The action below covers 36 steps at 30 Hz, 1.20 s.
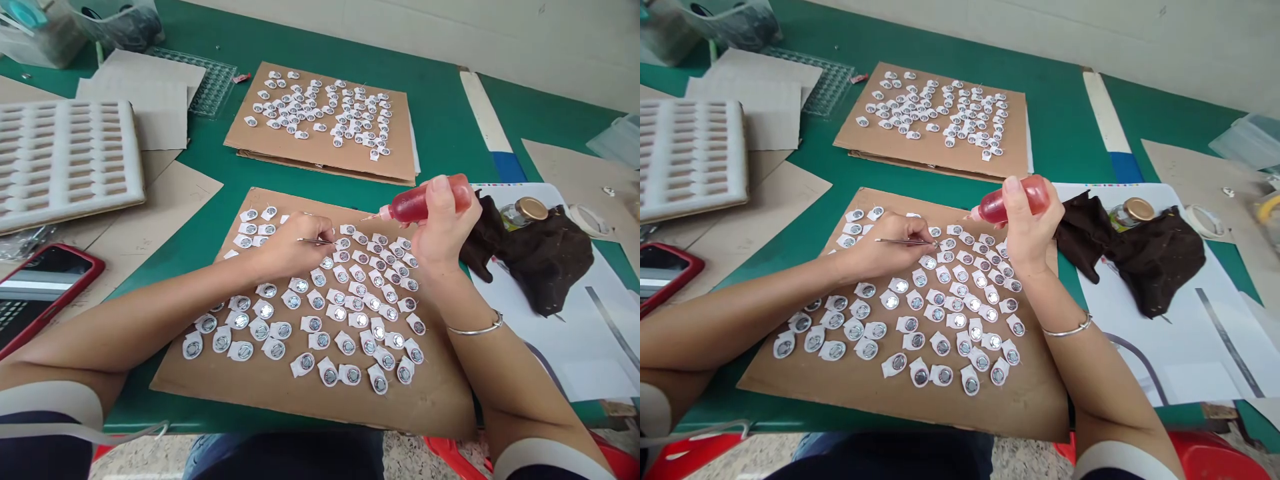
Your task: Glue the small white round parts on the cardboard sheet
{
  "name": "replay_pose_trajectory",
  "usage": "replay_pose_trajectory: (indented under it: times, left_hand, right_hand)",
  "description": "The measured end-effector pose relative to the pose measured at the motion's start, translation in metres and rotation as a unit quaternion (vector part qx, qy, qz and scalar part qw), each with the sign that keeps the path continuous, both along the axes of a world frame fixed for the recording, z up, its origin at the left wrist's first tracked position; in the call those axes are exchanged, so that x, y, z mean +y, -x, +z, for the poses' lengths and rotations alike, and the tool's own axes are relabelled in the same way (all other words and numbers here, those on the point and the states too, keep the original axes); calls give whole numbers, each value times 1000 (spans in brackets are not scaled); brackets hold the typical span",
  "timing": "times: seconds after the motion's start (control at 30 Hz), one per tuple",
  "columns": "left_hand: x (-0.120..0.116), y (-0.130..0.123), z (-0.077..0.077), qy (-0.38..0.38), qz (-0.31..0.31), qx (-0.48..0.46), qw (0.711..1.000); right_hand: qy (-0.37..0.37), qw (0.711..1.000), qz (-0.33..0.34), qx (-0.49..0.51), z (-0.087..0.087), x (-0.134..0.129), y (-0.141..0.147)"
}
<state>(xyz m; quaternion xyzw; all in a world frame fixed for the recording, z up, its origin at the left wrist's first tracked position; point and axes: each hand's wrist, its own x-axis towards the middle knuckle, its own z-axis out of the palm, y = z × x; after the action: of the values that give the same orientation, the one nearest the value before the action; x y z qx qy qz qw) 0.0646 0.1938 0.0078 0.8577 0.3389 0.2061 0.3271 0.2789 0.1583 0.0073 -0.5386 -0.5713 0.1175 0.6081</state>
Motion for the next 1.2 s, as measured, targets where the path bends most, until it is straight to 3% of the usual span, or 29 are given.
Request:
replay_pose_trajectory:
  times: [0.13,0.3,0.63,0.97,1.2]
  left_hand:
    - [3,1,0,-26,-6,26,999]
    - [3,1,3,-36,-11,16,999]
    - [0,-2,-2,-77,-30,-33,996]
    - [-2,-3,-5,-102,-36,-24,994]
    - [-3,-5,-3,-105,-62,0,993]
  right_hand:
    - [6,998,-35,58,-1,-1,2]
    - [12,999,-17,45,0,0,3]
    - [48,989,-20,136,10,-4,8]
    - [19,994,-11,108,4,-2,7]
    - [16,997,-41,69,-1,2,9]
